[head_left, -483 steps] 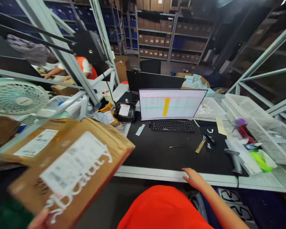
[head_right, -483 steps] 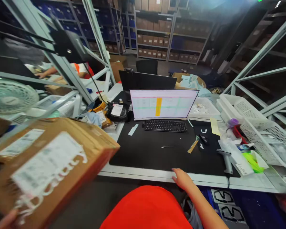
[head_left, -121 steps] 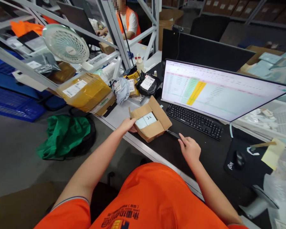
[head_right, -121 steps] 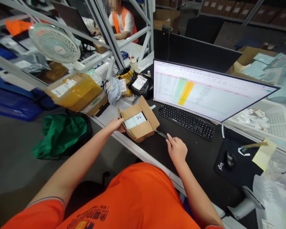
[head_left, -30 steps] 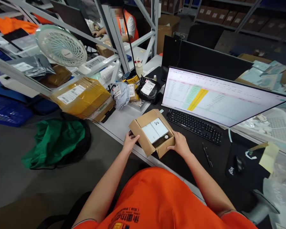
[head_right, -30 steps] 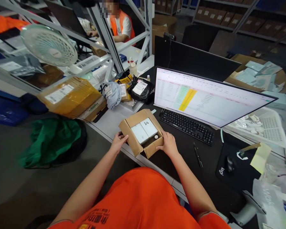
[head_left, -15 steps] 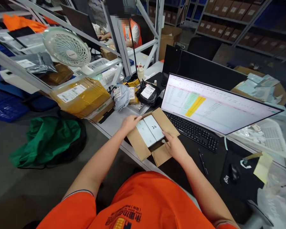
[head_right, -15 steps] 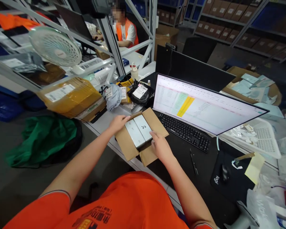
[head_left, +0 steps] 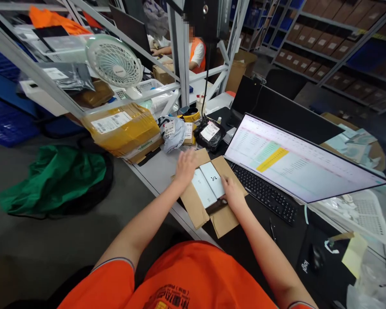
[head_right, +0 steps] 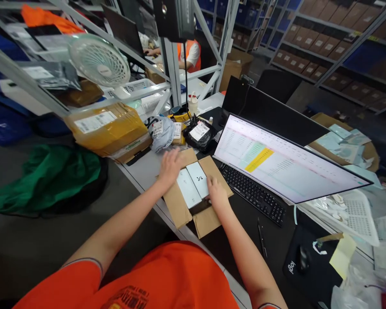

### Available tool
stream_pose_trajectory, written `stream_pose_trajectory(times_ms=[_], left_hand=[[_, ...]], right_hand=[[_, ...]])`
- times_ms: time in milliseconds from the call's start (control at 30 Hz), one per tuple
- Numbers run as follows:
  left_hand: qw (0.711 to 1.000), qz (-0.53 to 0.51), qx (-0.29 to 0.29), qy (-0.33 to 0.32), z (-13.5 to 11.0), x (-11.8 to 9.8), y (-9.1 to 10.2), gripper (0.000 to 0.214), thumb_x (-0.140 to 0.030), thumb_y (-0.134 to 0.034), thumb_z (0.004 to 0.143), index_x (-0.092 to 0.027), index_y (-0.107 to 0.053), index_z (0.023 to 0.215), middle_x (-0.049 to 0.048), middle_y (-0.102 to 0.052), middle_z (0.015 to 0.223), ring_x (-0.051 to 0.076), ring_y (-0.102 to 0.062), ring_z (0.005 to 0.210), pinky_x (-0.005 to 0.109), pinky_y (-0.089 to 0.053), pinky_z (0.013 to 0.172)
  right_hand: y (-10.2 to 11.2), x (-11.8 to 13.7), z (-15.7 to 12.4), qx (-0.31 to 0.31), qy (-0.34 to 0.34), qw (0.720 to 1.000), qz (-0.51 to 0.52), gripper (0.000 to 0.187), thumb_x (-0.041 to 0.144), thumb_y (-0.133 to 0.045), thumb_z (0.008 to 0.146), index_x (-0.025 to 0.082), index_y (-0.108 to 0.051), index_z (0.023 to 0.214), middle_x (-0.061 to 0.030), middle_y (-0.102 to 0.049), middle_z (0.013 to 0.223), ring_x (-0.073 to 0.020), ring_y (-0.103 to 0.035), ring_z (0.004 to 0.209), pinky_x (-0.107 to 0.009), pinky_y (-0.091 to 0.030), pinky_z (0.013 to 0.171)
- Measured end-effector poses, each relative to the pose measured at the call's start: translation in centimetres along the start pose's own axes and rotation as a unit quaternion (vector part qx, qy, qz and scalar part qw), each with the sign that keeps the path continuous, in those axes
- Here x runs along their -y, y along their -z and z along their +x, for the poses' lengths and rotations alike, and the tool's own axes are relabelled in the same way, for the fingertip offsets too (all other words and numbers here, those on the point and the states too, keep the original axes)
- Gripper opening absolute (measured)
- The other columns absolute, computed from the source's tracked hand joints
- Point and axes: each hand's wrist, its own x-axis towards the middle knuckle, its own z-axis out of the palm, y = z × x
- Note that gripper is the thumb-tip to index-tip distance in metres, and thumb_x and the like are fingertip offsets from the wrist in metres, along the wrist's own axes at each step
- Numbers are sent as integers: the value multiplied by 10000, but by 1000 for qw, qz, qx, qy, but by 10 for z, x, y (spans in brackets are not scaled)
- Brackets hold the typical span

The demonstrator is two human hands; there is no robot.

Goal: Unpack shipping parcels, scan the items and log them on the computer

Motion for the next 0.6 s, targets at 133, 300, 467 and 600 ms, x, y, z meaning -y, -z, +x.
stream_pose_trajectory(times_ms=[133,300,467,600], left_hand=[[992,72,39,-98,-52,-13,-15,445,-312,-529,983,-122,-629,1372,187,-493,1571,339,-408,1497,523,-256,1281],[988,92,91,-82,-69,-5,-23,621,-394,-555,946,-112,-522,1499,185,-425,1621,358,-353,1530,554,-200,1290],[985,110,105,-76,-62,-13,-19,710,-463,-540,933,-80,-481,1529,225,-401,1624,378,-326,1538,546,-161,1297],[983,123,116,-68,-62,-19,-19,734,-474,-528,930,-67,-468,1537,231,-390,1628,398,-296,1546,574,-146,1294]], right_hand=[[-9,-22,-1,-52,29,994,93,630,219,-786,805,183,-583,1401,-168,-638,1321,-316,-627,1197,-459,-527,1043],[-19,-12,-17,-91,32,984,147,472,230,-677,866,185,-639,1335,-153,-642,1318,-306,-604,1229,-468,-477,1091],[-17,24,-30,-91,-36,986,132,741,326,-767,742,111,-526,1408,-218,-529,1421,-372,-516,1264,-542,-419,1093],[-15,49,-22,-106,-168,970,139,670,311,-789,686,110,-560,1283,-216,-553,1351,-375,-512,1217,-534,-404,1072]])
